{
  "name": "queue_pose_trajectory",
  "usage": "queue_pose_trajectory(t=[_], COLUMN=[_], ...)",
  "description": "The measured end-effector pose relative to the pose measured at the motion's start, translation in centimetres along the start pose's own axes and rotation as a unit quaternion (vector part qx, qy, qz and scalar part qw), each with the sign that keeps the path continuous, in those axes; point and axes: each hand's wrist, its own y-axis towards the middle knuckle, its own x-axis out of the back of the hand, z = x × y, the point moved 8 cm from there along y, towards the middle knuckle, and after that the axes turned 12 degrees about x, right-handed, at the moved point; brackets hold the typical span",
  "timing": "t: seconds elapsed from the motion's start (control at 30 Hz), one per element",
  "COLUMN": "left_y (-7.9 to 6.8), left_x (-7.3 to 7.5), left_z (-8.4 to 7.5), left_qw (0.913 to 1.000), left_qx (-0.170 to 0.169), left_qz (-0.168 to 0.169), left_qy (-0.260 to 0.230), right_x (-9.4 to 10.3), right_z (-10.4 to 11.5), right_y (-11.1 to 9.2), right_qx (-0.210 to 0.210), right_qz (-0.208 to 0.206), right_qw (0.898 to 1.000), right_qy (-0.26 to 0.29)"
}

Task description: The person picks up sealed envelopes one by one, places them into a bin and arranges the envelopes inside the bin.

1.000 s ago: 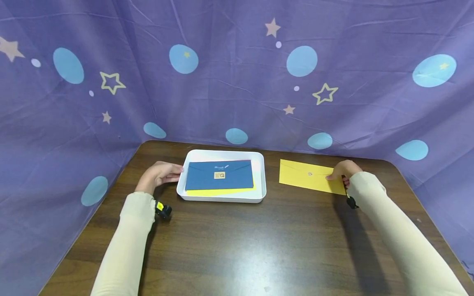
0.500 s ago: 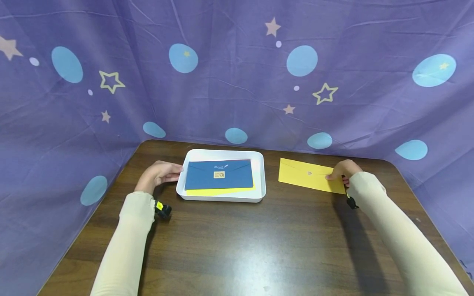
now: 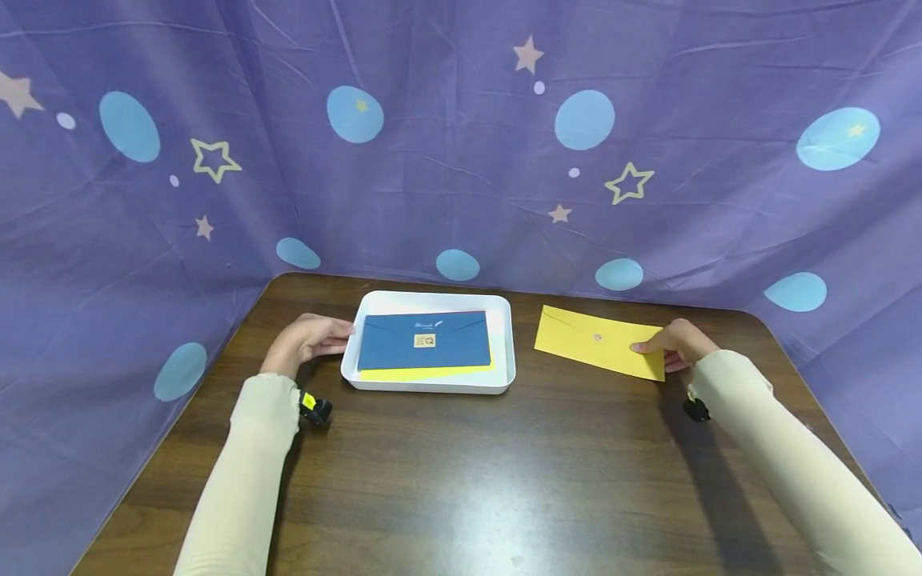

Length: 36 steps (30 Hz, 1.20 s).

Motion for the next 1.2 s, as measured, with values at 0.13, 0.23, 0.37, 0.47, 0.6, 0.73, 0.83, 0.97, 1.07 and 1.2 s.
queue_pose_trajectory(t=[0.13, 0.23, 0.37, 0.47, 0.6, 0.73, 0.83, 0.97, 1.07, 1.2], left_y=[-0.1, 0.0, 0.1, 0.1, 0.0, 0.0, -0.1, 0.0, 0.1, 0.3], left_x=[0.0, 0.0, -0.1, 0.0, 0.1, 0.1, 0.0, 0.0, 0.0, 0.1], left_z=[0.1, 0.2, 0.2, 0.1, 0.0, 0.0, 0.0, 0.0, 0.0, 0.1], left_qw=[1.0000, 1.0000, 1.0000, 1.0000, 1.0000, 1.0000, 1.0000, 1.0000, 1.0000, 0.9999], left_qx=[0.001, -0.001, -0.003, -0.002, -0.002, -0.002, 0.000, 0.004, 0.007, 0.008], left_qz=[-0.001, 0.002, 0.004, 0.001, 0.001, 0.004, 0.005, 0.004, -0.001, -0.004], left_qy=[0.004, 0.003, 0.001, 0.000, -0.001, -0.003, -0.004, -0.005, -0.006, -0.006], right_x=[0.0, 0.1, -0.4, -0.9, -1.2, -1.2, -1.2, -1.3, -1.5, -1.8], right_z=[-0.3, -0.6, -0.9, -1.2, -1.6, -1.9, -2.1, -2.2, -2.3, -2.3], right_y=[-0.1, -0.2, -0.3, -0.5, -0.5, -0.6, -0.6, -0.8, -0.9, -1.1], right_qx=[0.029, 0.041, 0.062, 0.074, 0.081, 0.086, 0.094, 0.101, 0.107, 0.116], right_qz=[0.025, 0.051, 0.105, 0.147, 0.179, 0.188, 0.184, 0.176, 0.173, 0.165], right_qw=[0.999, 0.997, 0.988, 0.976, 0.963, 0.958, 0.956, 0.954, 0.950, 0.944], right_qy=[0.023, 0.040, 0.095, 0.145, 0.182, 0.198, 0.207, 0.222, 0.236, 0.260])
